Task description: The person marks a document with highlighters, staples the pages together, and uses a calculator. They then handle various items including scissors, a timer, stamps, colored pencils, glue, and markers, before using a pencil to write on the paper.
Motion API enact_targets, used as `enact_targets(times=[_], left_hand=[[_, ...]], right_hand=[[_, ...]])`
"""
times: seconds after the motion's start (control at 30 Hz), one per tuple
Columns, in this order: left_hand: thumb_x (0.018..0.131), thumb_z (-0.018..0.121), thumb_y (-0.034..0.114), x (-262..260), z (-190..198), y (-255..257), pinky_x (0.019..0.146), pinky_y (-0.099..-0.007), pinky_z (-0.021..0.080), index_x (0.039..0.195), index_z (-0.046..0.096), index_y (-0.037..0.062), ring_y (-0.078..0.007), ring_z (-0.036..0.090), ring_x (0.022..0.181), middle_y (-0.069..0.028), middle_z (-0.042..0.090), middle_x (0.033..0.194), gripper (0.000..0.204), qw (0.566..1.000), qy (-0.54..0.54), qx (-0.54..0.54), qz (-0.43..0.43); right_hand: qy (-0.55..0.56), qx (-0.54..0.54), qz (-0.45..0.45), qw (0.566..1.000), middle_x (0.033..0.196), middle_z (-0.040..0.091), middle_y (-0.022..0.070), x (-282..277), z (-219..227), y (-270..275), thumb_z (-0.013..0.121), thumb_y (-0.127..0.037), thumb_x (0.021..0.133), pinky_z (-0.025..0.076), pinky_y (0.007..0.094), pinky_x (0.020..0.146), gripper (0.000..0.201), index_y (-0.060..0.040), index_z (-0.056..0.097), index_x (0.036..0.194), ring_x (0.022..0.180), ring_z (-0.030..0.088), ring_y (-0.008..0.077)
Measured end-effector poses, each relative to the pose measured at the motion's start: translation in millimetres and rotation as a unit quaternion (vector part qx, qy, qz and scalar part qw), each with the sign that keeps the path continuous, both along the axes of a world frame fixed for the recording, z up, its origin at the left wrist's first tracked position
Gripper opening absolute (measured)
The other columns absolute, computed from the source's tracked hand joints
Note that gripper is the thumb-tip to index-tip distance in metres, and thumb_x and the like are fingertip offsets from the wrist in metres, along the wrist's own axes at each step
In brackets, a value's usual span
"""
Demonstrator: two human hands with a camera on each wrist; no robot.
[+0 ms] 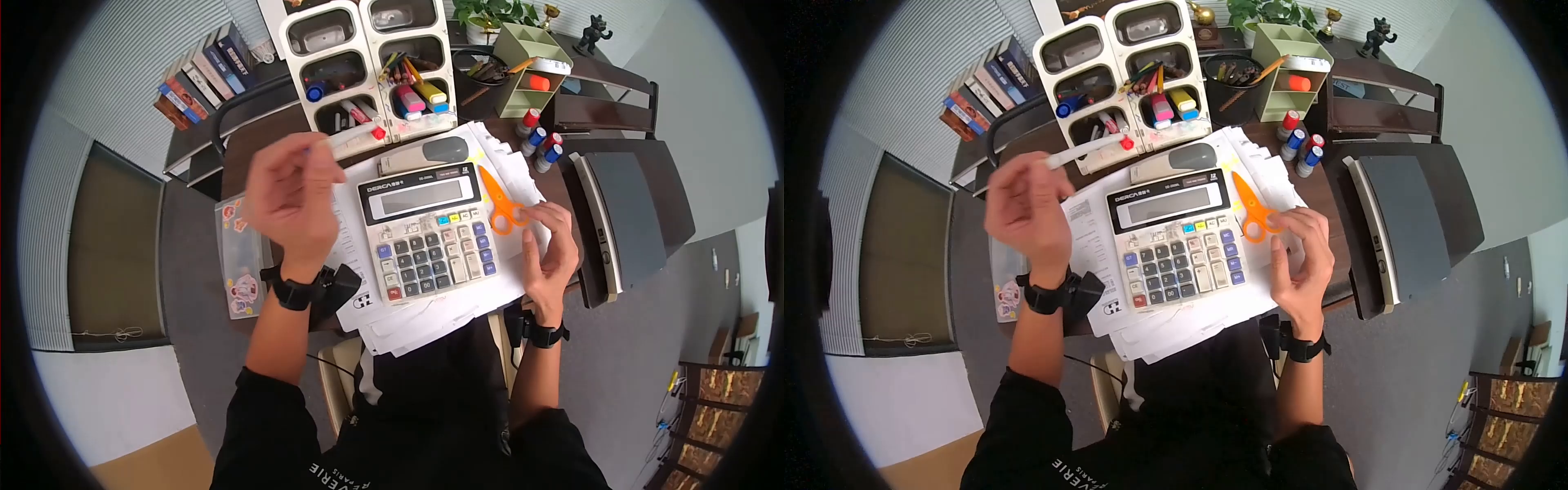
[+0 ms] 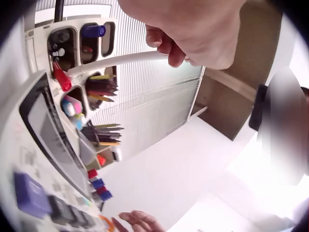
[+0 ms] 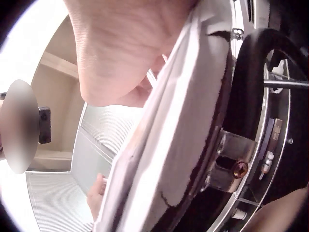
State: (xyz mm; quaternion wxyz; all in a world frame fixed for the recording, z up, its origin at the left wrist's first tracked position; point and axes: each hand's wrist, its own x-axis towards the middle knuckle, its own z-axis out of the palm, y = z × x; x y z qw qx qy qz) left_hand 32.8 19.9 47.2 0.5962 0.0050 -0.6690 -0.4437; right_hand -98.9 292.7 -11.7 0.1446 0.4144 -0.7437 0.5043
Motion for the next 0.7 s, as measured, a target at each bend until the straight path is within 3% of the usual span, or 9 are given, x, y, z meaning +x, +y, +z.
enact_targets(times=[0.1,0.2,0.33,0.43,0.47,0.53,0.6,0.63,0.7], left_hand=[[0.100,0.059,0.006,5.3,5.1,-7.2,0.059,-0.0256,0.047,0.111,0.060,-0.0052,-0.0124,0.061,0.068,-0.0090,0.066,0.081,0.016,0.978,0.070,0.092,-0.173],[0.104,0.054,0.011,-3.1,-6.0,-4.3,0.059,-0.0271,0.047,0.111,0.058,-0.0047,-0.0140,0.061,0.068,-0.0091,0.064,0.079,0.017,0.926,0.033,0.178,-0.331],[0.105,0.052,0.011,-18.3,-23.8,1.5,0.060,-0.0276,0.047,0.108,0.060,-0.0025,-0.0141,0.060,0.066,-0.0076,0.063,0.078,0.016,0.835,-0.077,0.263,-0.477],[0.106,0.050,0.014,-16.7,-25.5,-3.1,0.062,-0.0271,0.044,0.109,0.058,-0.0026,-0.0137,0.058,0.067,-0.0074,0.061,0.080,0.018,0.828,-0.155,0.284,-0.458],[0.105,0.053,0.016,-17.0,-23.7,1.2,0.059,-0.0240,0.043,0.105,0.060,-0.0026,-0.0111,0.059,0.066,-0.0064,0.061,0.080,0.020,0.850,-0.191,0.256,-0.420],[0.105,0.054,0.016,-15.4,-23.8,1.4,0.057,-0.0227,0.042,0.104,0.061,-0.0028,-0.0095,0.058,0.063,-0.0051,0.061,0.077,0.021,0.847,-0.233,0.230,-0.419],[0.102,0.060,0.016,-14.1,-16.4,2.4,0.050,-0.0206,0.037,0.098,0.065,-0.0027,-0.0050,0.052,0.054,-0.0004,0.060,0.067,0.020,0.849,-0.282,0.163,-0.416],[0.102,0.060,0.016,-13.4,-13.6,3.7,0.050,-0.0206,0.037,0.098,0.065,-0.0027,-0.0050,0.052,0.054,-0.0004,0.060,0.067,0.020,0.847,-0.285,0.163,-0.419],[0.100,0.064,0.013,-11.3,-12.2,4.2,0.049,-0.0204,0.036,0.098,0.067,-0.0021,-0.0038,0.050,0.051,0.0027,0.058,0.061,0.015,0.870,-0.332,0.100,-0.351]], right_hand=[[0.028,0.021,-0.004,0.999,0.113,0.070,0.0181,19.3,19.2,-7.0,0.068,-0.001,0.083,0.045,0.0422,0.102,0.034,0.0016,0.066,0.116,0.118,0.059,0.0345],[-0.017,-0.078,0.028,0.996,0.134,0.057,0.0261,49.3,38.8,-31.0,0.071,-0.008,0.085,0.047,0.0434,0.102,0.051,0.0011,0.059,0.133,0.122,0.059,0.0368],[-0.025,-0.031,-0.003,0.999,0.116,0.058,0.0163,62.5,31.4,-37.7,0.077,-0.003,0.082,0.055,0.0304,0.080,0.058,0.0017,0.057,0.137,0.093,0.060,0.0217],[-0.224,-0.213,0.079,0.948,0.094,0.060,0.0136,78.8,19.0,-20.9,0.074,-0.006,0.089,0.052,0.0289,0.063,0.036,0.0047,0.063,0.122,0.070,0.062,0.0191],[-0.229,-0.207,0.079,0.948,0.094,0.060,0.0136,82.9,14.0,-19.2,0.074,-0.006,0.089,0.052,0.0289,0.063,0.036,0.0047,0.063,0.122,0.070,0.062,0.0191],[-0.281,-0.333,0.187,0.881,0.083,0.061,0.0133,94.8,19.6,-25.9,0.072,-0.014,0.093,0.050,0.0302,0.058,0.030,0.0046,0.064,0.116,0.066,0.063,0.0188],[-0.129,-0.155,0.122,0.972,0.085,0.067,0.0148,86.5,18.7,-23.1,0.074,-0.027,0.093,0.052,0.0298,0.061,0.037,0.0036,0.068,0.113,0.065,0.066,0.0202],[-0.049,-0.064,0.096,0.992,0.087,0.069,0.0159,82.2,22.3,-24.9,0.075,-0.031,0.091,0.052,0.0298,0.062,0.040,0.0033,0.069,0.111,0.064,0.067,0.0205],[-0.067,-0.049,0.088,0.993,0.086,0.070,0.0154,87.3,21.3,-28.2,0.075,-0.036,0.090,0.052,0.0287,0.062,0.042,0.0033,0.071,0.107,0.064,0.068,0.0212]])
